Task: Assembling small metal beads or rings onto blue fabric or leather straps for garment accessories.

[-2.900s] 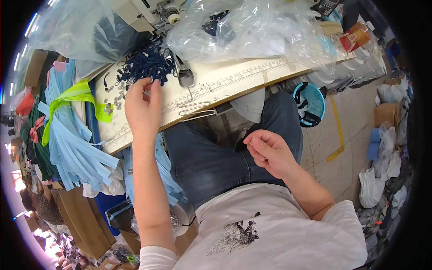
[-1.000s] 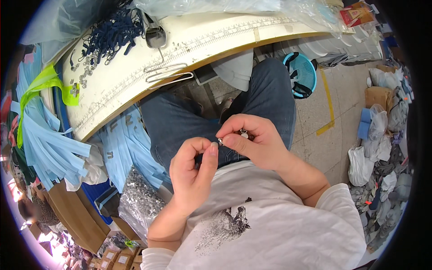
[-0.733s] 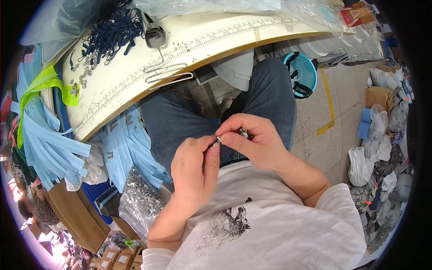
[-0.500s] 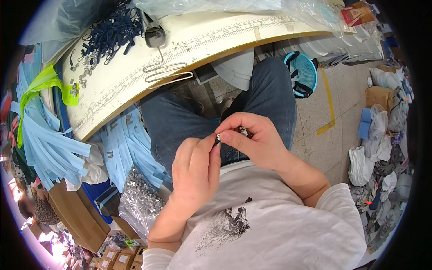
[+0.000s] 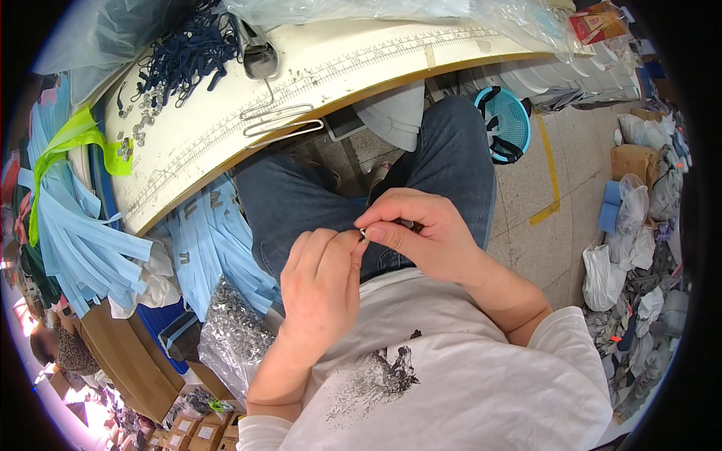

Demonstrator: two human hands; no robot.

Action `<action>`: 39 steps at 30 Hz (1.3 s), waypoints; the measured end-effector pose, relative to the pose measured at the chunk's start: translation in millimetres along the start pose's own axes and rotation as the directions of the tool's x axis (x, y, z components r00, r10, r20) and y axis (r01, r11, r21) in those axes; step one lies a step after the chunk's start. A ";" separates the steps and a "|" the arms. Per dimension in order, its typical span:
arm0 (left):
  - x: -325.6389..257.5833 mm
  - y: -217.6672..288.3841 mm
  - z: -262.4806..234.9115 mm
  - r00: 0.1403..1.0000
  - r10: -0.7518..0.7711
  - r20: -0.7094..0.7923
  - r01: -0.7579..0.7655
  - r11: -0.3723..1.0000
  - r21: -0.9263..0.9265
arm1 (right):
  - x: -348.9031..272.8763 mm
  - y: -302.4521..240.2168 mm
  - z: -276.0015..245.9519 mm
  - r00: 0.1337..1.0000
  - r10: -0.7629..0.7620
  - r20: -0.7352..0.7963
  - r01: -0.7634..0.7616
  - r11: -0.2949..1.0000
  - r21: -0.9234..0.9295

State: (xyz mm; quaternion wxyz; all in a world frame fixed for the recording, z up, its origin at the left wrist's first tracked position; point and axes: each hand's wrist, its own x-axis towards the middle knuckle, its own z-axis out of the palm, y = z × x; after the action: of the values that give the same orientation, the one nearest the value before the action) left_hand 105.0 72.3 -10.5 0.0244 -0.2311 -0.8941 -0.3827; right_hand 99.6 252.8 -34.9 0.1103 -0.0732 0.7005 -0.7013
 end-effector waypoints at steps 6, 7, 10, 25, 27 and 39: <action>-1.0 -4.6 4.0 0.999 0.004 -0.035 -0.004 1.000 -0.008 | -1.7 0.4 3.1 0.996 0.092 -0.016 -0.090 0.994 0.063; -1.8 -3.2 5.3 0.999 0.004 -0.036 -0.004 1.000 -0.006 | -2.5 1.1 4.4 0.987 0.158 -0.017 -0.154 0.977 0.151; -4.3 -1.5 8.4 0.992 -0.112 -0.059 0.106 0.989 -0.106 | -3.2 3.1 7.6 0.979 0.203 -0.027 -0.185 0.932 0.313; 1.3 -8.7 9.6 0.972 0.077 -0.221 -0.098 0.992 -0.081 | -5.9 -5.4 3.8 0.974 0.227 0.022 -0.227 0.960 0.166; 0.7 -10.7 10.2 0.960 0.165 -0.226 -0.176 0.984 -0.028 | -8.1 -2.3 4.7 0.965 0.262 0.028 -0.263 0.949 0.172; -25.0 -13.5 20.8 0.987 -0.101 -0.128 0.043 0.920 -0.391 | -22.0 18.6 2.8 0.924 0.357 0.139 -0.382 0.829 0.409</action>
State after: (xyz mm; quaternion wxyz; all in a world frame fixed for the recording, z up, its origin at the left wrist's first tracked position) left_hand 124.3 68.9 -39.8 0.0292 -0.1698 -0.8049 -0.5679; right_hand 122.5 255.9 -52.3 0.2767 0.0697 0.5266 -0.8008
